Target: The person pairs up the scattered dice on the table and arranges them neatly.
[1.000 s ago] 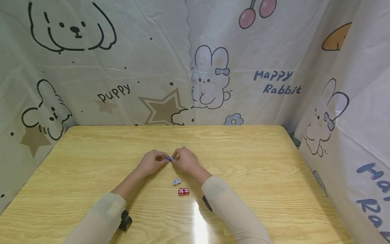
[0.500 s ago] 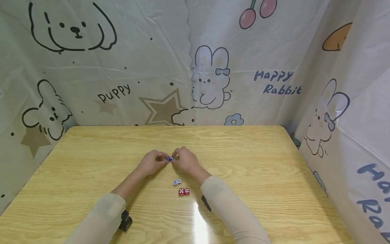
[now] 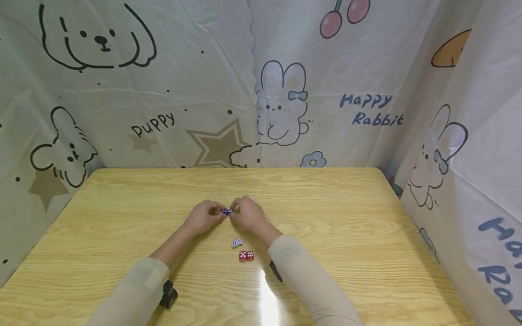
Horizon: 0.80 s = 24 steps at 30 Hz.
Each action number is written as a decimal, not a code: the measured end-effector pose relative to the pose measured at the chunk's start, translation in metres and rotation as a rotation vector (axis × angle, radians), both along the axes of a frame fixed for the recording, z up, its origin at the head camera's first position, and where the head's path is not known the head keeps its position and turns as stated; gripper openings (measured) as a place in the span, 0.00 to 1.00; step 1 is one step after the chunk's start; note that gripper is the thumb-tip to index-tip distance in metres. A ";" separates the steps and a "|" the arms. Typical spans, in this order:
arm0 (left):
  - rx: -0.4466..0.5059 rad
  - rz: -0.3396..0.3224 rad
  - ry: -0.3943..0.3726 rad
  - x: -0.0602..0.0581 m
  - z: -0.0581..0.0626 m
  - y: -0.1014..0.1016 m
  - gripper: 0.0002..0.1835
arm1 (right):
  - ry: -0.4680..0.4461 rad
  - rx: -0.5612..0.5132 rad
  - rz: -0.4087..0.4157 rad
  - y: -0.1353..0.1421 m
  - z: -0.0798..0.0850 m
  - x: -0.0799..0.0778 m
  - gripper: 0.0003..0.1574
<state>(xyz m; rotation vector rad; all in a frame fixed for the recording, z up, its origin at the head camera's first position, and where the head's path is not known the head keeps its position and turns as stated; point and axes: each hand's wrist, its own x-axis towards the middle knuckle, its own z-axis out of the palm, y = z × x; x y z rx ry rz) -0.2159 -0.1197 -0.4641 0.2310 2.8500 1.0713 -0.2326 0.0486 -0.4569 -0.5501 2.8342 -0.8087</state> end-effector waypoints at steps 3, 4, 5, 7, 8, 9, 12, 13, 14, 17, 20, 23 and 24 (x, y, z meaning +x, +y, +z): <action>0.002 0.000 0.004 0.000 0.000 0.000 0.11 | 0.002 -0.001 -0.003 0.000 -0.001 -0.001 0.13; 0.003 0.000 0.005 0.000 0.000 0.000 0.11 | 0.001 -0.002 -0.004 0.000 -0.001 -0.001 0.13; 0.003 0.001 0.006 -0.001 0.000 0.000 0.11 | -0.001 -0.004 -0.004 0.000 -0.001 -0.001 0.13; 0.003 0.005 0.003 -0.001 -0.001 0.000 0.12 | -0.006 -0.010 -0.004 0.000 -0.001 -0.001 0.13; 0.002 0.008 0.003 -0.001 -0.001 0.000 0.12 | -0.007 -0.010 -0.004 0.000 -0.002 -0.001 0.13; 0.003 0.010 0.001 -0.001 -0.001 0.000 0.12 | -0.006 -0.010 -0.004 0.000 -0.002 -0.001 0.13; 0.006 0.013 -0.003 -0.001 -0.002 0.000 0.12 | -0.005 -0.011 -0.002 0.000 -0.002 0.000 0.13; 0.007 0.014 -0.005 -0.001 -0.002 0.000 0.13 | -0.006 -0.012 -0.001 0.000 -0.002 0.000 0.13; 0.009 0.015 -0.008 -0.001 -0.002 0.000 0.13 | -0.008 -0.015 -0.001 0.000 -0.002 0.000 0.13; 0.020 0.020 -0.018 0.000 -0.002 -0.001 0.15 | -0.018 -0.019 0.002 0.000 -0.002 0.001 0.14; 0.021 0.023 -0.022 0.001 -0.002 -0.001 0.16 | -0.019 -0.015 0.004 0.000 -0.002 0.001 0.15; 0.022 0.019 -0.022 0.002 -0.001 -0.001 0.17 | -0.013 -0.013 0.011 0.001 -0.002 0.001 0.15; 0.024 0.017 -0.025 0.003 -0.001 -0.001 0.18 | -0.011 -0.013 0.015 0.001 -0.002 0.001 0.16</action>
